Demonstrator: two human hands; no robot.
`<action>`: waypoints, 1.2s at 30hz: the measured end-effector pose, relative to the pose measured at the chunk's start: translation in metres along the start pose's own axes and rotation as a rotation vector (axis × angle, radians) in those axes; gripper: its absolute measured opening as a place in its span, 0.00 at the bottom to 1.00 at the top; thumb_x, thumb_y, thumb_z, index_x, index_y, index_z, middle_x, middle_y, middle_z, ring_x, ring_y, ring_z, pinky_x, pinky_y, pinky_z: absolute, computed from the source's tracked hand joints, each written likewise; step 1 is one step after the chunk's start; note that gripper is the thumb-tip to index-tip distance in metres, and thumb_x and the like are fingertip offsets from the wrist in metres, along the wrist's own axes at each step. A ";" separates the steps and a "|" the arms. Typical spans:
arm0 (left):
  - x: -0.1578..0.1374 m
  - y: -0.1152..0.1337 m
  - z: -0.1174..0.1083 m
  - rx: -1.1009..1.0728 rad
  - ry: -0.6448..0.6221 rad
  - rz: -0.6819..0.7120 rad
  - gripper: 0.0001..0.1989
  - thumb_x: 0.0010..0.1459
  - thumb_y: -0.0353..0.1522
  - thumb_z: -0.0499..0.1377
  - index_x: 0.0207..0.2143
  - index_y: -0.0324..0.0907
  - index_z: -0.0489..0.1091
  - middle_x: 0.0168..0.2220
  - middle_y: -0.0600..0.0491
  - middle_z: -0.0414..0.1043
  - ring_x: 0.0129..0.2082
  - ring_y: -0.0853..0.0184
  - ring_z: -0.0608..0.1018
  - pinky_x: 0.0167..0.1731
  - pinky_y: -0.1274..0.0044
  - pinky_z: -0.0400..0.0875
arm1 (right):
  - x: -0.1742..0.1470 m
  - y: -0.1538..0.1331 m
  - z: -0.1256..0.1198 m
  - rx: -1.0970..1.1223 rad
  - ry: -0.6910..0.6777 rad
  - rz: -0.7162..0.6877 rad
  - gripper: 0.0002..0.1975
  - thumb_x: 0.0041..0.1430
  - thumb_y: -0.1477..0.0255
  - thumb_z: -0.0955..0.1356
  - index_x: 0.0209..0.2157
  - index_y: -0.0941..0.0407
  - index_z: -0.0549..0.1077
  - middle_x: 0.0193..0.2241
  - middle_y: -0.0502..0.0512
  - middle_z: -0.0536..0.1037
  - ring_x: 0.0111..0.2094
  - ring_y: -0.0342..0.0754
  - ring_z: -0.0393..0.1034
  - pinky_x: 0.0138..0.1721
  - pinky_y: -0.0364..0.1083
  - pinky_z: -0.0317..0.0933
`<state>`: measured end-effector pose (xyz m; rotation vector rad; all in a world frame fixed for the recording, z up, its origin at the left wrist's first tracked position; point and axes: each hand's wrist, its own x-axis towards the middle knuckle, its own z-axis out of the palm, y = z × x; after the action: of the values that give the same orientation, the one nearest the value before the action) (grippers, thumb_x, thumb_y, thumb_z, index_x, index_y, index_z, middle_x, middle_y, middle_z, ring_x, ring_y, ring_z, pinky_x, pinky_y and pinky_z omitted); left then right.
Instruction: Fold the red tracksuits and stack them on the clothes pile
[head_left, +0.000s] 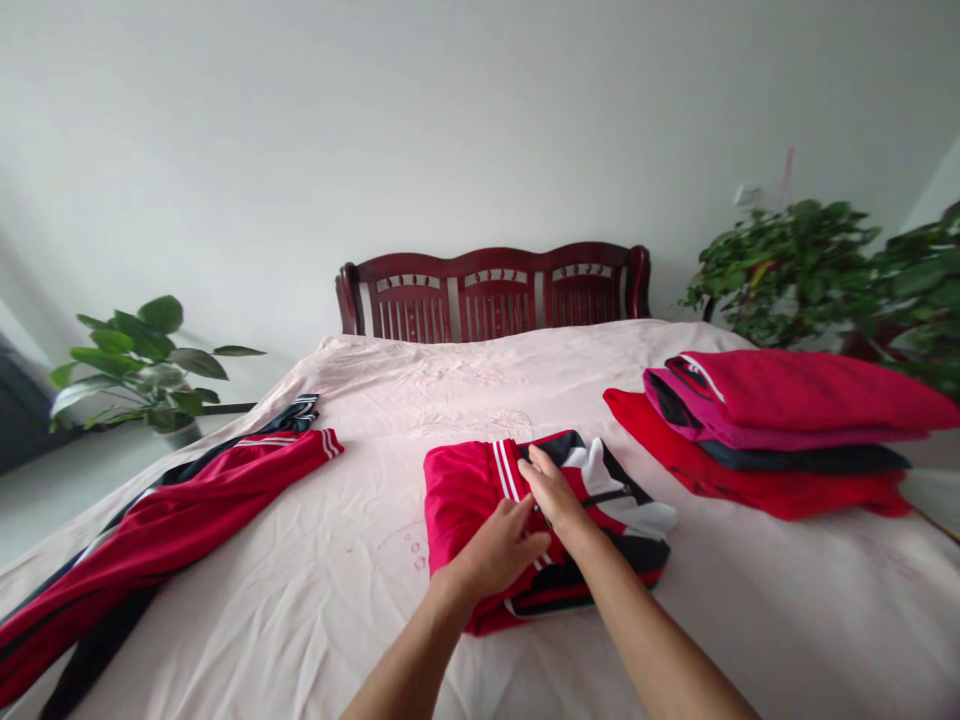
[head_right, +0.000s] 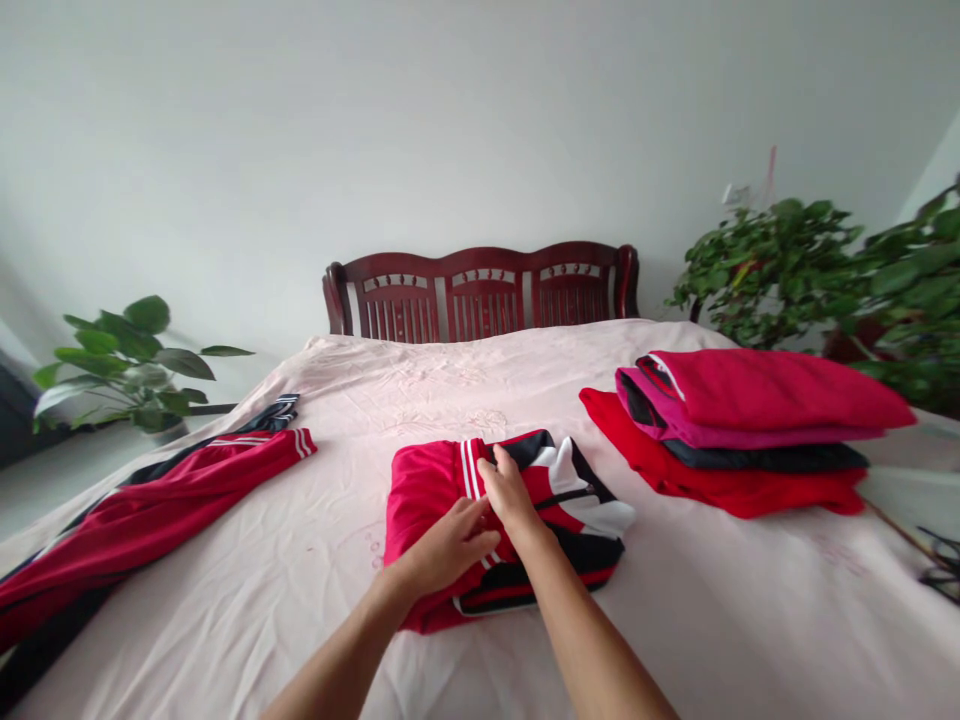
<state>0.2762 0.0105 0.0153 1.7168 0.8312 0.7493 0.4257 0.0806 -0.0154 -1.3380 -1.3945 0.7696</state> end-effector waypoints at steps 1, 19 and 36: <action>-0.008 0.000 0.005 0.196 -0.024 0.055 0.22 0.58 0.30 0.60 0.56 0.41 0.70 0.53 0.46 0.73 0.53 0.58 0.73 0.58 0.67 0.64 | 0.001 -0.006 0.003 -0.064 -0.003 -0.057 0.30 0.63 0.57 0.62 0.64 0.54 0.66 0.62 0.60 0.70 0.65 0.55 0.59 0.66 0.56 0.52; -0.071 -0.019 -0.054 0.127 0.674 -0.192 0.25 0.58 0.35 0.60 0.58 0.39 0.68 0.62 0.38 0.67 0.61 0.51 0.71 0.58 0.60 0.68 | -0.023 -0.002 0.015 -0.825 -0.368 -0.375 0.28 0.69 0.61 0.60 0.66 0.58 0.63 0.68 0.61 0.59 0.70 0.55 0.49 0.69 0.58 0.44; -0.118 -0.032 -0.129 -0.495 0.640 -0.449 0.14 0.45 0.31 0.70 0.35 0.41 0.73 0.23 0.54 0.80 0.23 0.60 0.82 0.25 0.73 0.77 | -0.066 -0.034 0.012 -0.620 -0.444 -0.442 0.29 0.69 0.60 0.61 0.67 0.57 0.61 0.68 0.62 0.59 0.69 0.57 0.50 0.69 0.59 0.46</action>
<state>0.1002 -0.0111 0.0090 0.8010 1.2788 1.0937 0.3953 0.0129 -0.0021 -1.2649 -2.3214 0.3460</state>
